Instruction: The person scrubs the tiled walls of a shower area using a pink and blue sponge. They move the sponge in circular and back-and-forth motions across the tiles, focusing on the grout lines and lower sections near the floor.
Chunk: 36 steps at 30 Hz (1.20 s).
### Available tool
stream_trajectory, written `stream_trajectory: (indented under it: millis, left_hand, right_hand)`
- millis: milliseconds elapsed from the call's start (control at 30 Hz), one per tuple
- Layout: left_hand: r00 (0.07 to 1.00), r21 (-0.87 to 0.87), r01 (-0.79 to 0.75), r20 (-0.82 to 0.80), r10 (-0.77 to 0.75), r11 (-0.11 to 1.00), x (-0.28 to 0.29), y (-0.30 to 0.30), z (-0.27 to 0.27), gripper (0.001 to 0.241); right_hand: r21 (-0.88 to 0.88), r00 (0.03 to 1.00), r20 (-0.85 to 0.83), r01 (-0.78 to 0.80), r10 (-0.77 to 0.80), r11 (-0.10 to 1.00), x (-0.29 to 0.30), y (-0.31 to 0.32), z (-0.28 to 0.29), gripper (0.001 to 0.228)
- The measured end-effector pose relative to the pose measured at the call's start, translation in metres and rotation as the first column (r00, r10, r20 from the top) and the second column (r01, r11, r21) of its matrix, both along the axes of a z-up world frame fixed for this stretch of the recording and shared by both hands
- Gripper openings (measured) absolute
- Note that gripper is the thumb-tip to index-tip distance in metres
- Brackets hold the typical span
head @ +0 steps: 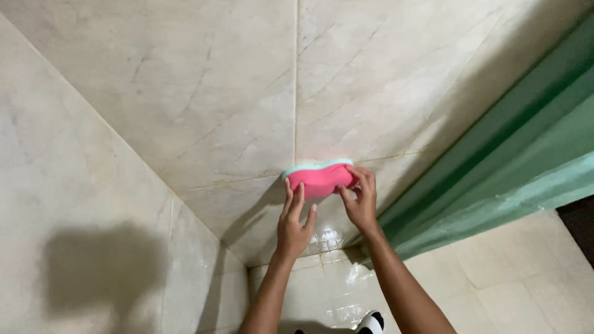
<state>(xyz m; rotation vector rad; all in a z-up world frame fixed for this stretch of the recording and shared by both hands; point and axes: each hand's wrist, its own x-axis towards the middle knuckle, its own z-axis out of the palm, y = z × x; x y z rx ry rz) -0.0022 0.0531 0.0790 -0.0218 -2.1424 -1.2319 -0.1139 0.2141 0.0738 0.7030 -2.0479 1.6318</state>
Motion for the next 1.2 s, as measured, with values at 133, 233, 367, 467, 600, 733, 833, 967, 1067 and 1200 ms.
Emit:
stream_trajectory:
  millis: [133, 233, 367, 467, 600, 733, 833, 967, 1067, 1200]
  left_hand:
    - [0.998, 0.030, 0.047, -0.054, -0.046, 0.998, -0.012, 0.007, 0.019, 0.065]
    - [0.989, -0.004, 0.031, -0.147, -0.031, 1.000, -0.023, 0.012, -0.001, 0.065]
    - [1.000, 0.065, 0.022, 0.012, -0.023, 0.998, -0.039, 0.022, -0.053, 0.064]
    - [0.989, 0.099, 0.064, 0.123, -0.076, 0.993, -0.051, 0.033, -0.099, 0.065]
    - [0.971, 0.108, 0.136, 0.185, -0.154, 0.985, -0.059, 0.053, -0.124, 0.067]
    - [0.974, 0.124, 0.148, 0.155, -0.166, 0.981, -0.061, 0.079, -0.089, 0.068]
    - [0.983, 0.103, 0.170, 0.057, -0.177, 0.980, -0.066, 0.098, -0.055, 0.066]
    - [0.984, 0.082, 0.173, -0.065, -0.168, 0.981, -0.075, 0.123, -0.008, 0.064]
    - [0.981, 0.061, 0.161, -0.122, -0.152, 0.985, -0.084, 0.140, 0.008, 0.064]
    - [0.990, 0.038, 0.123, -0.077, -0.120, 0.992, -0.094, 0.152, -0.004, 0.064]
  right_hand:
    - [-0.010, 1.000, 0.005, 0.023, -0.023, 1.000, 0.001, 0.008, 0.036, 0.054]
    - [0.079, 0.998, -0.065, 0.003, 0.002, 0.997, 0.001, 0.013, 0.038, 0.063]
    - [0.235, 0.996, -0.036, 0.089, -0.083, 0.968, -0.009, 0.022, 0.000, 0.074]
    - [0.234, 0.993, 0.076, 0.074, -0.095, 0.969, -0.027, 0.038, -0.048, 0.072]
    - [0.187, 0.961, 0.265, 0.029, -0.079, 0.982, -0.048, 0.068, -0.095, 0.067]
    - [0.115, 0.964, 0.259, 0.039, -0.067, 0.993, -0.047, 0.092, -0.061, 0.066]
    - [0.106, 0.990, 0.104, 0.082, -0.093, 0.991, -0.052, 0.113, -0.024, 0.064]
    - [0.125, 0.993, -0.001, 0.115, -0.115, 0.985, -0.062, 0.137, 0.023, 0.066]
    - [0.148, 0.992, -0.024, 0.129, -0.126, 0.981, -0.070, 0.153, 0.034, 0.067]
    - [0.130, 0.994, 0.034, 0.102, -0.107, 0.986, -0.078, 0.161, 0.011, 0.065]
